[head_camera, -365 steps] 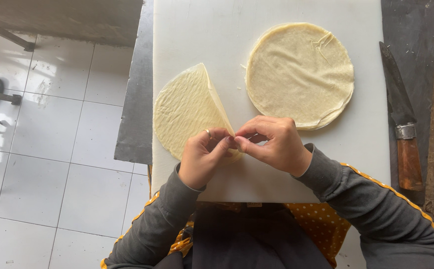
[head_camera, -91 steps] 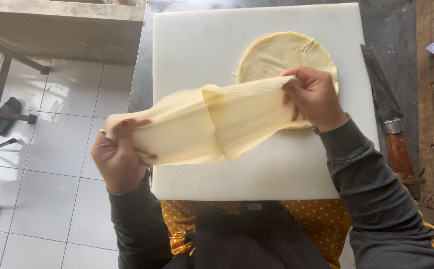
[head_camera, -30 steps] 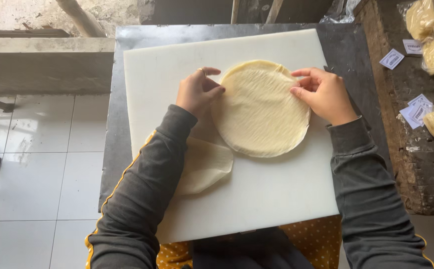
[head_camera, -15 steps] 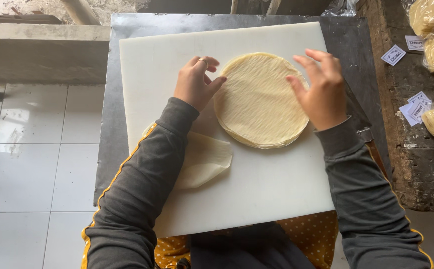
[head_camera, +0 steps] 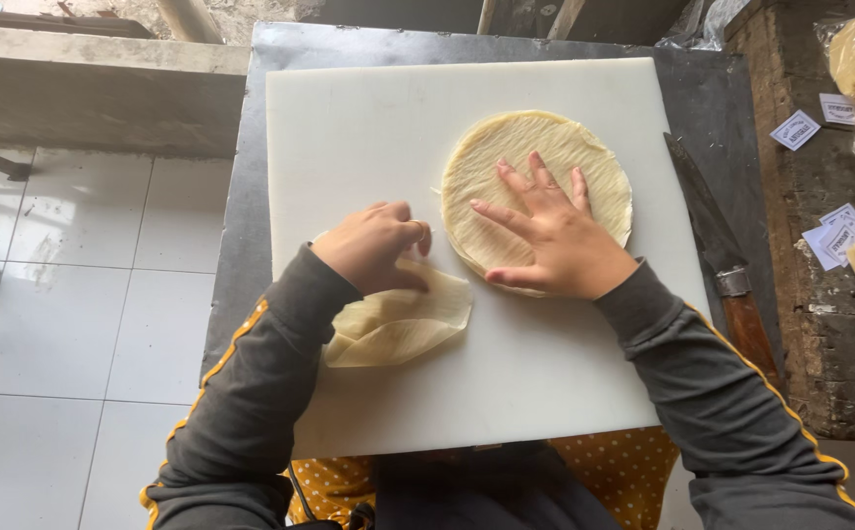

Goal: The person separates thin round dough sheets, stacks them, and uses a knife to cut the stack into quarters. The cut pieces are then placed into a clear plastic bag and set aside.

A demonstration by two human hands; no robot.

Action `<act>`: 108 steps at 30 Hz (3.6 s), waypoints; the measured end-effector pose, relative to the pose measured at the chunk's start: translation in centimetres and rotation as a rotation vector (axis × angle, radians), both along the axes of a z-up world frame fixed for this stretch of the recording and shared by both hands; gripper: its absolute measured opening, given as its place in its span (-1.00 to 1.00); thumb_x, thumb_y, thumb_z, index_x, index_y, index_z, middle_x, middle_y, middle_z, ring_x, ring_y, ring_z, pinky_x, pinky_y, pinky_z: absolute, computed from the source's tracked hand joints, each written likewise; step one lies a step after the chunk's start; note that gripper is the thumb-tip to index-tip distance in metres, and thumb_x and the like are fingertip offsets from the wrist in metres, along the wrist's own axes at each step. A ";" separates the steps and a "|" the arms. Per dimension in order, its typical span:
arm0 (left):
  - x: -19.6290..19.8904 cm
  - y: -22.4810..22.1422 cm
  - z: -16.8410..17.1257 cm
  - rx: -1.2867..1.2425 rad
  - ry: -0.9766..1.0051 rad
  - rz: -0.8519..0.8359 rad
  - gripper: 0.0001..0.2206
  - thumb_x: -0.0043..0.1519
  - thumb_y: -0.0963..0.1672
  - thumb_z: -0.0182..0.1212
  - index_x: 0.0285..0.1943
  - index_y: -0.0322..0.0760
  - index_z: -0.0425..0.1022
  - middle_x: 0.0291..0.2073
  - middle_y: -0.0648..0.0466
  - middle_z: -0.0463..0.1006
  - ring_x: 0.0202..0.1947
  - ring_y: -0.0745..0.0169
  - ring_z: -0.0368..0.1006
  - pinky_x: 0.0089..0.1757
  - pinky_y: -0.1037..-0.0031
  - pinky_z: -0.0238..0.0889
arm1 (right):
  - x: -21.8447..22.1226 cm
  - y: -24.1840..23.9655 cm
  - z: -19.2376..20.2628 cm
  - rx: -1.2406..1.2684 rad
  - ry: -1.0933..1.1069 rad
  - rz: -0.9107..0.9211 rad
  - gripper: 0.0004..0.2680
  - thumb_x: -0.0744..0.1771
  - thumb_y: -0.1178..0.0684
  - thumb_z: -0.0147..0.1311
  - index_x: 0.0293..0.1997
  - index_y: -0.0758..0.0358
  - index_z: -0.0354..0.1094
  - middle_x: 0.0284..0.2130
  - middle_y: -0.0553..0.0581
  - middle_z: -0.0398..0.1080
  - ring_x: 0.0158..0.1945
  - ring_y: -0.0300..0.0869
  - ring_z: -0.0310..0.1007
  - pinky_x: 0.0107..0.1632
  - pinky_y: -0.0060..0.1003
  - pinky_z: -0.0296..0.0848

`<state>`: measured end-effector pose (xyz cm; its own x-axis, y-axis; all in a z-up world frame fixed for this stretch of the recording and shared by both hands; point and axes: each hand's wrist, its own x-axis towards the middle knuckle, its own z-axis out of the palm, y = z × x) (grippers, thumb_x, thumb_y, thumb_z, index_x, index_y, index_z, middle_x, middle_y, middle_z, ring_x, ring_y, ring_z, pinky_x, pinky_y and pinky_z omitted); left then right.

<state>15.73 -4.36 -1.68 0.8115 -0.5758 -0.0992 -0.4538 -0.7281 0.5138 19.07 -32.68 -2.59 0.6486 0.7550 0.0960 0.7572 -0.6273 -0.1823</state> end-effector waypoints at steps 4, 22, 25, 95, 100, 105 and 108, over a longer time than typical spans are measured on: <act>0.4 -1.3 -1.2 -0.352 -0.241 -0.107 -0.64 -0.04 -0.13 0.53 -0.05 -0.18 0.60 -0.13 -0.01 0.51 -0.04 -0.04 0.44 -0.03 0.25 0.34 | -0.7 -0.5 1.6 0.179 0.016 0.131 -0.65 0.22 -0.26 0.30 -0.09 0.13 0.43 0.13 0.19 0.33 0.37 0.09 0.20 0.31 0.22 0.23; 0.7 -1.1 -1.5 -0.354 -0.345 -0.254 -0.85 0.03 -0.08 0.52 -0.28 -0.07 0.66 -0.14 0.10 0.44 -0.06 0.10 0.38 -0.06 0.31 0.34 | -0.8 -0.7 0.3 0.283 0.022 0.124 -0.76 0.32 -0.12 0.20 0.07 -0.02 0.46 0.32 0.22 0.17 0.48 0.18 0.00 0.45 0.20 0.06; 0.9 0.0 -0.7 -0.285 -0.262 -0.208 -0.70 -0.09 -0.03 0.56 -0.24 -0.14 0.64 -0.19 0.07 0.45 -0.09 0.07 0.38 -0.05 0.27 0.32 | -0.7 -0.3 -0.5 0.107 -0.037 0.040 -0.57 0.30 -0.26 0.16 0.30 -0.09 0.35 0.41 0.34 -0.05 0.50 0.36 -0.28 0.37 0.43 -0.19; 9.3 -4.2 -4.8 -0.624 -0.098 0.406 -0.59 0.17 -0.18 0.41 0.19 -0.33 0.42 -0.29 0.04 0.68 -0.26 0.33 0.65 -0.19 0.50 0.50 | 5.4 -8.8 0.5 0.416 0.149 -0.487 -0.81 0.31 0.05 0.33 -0.01 0.18 0.57 -0.17 0.14 0.59 -0.23 -0.19 0.58 -0.19 -0.31 0.53; 8.5 -4.2 -4.6 -0.537 -0.115 0.385 -0.58 0.14 -0.21 0.36 0.21 -0.33 0.44 -0.18 0.01 0.64 -0.23 0.25 0.63 -0.16 0.45 0.51 | 4.7 -9.1 0.6 0.379 0.181 -0.547 -0.84 0.31 0.07 0.31 -0.05 0.18 0.57 -0.19 0.13 0.59 -0.23 -0.22 0.61 -0.16 -0.29 0.57; 7.7 -5.3 -4.6 -0.347 -0.459 0.362 -0.55 0.12 -0.14 0.47 0.20 -0.30 0.50 0.11 -0.11 0.47 0.12 -0.03 0.43 0.09 0.25 0.39 | 4.6 -8.4 -0.2 0.261 -0.093 -0.502 -0.86 0.31 0.10 0.33 -0.08 0.21 0.57 -0.10 0.21 0.53 -0.08 -0.09 0.56 0.01 -0.19 0.54; 7.1 -6.5 -4.9 -0.181 -0.478 0.214 -0.48 0.20 0.02 0.40 0.29 -0.24 0.43 0.33 -0.13 0.28 0.36 -0.09 0.20 0.24 0.00 0.20 | 4.2 -6.5 -1.2 0.176 -0.272 -0.337 -0.87 0.33 0.08 0.32 -0.06 0.18 0.56 0.03 0.25 0.49 0.16 0.03 0.41 0.20 -0.09 0.45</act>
<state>22.84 -10.90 -6.59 0.8426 -0.3671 0.3941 -0.5191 -0.7486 0.4125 23.31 -39.17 -3.81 0.7885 0.4633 0.4045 0.5514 -0.8239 -0.1310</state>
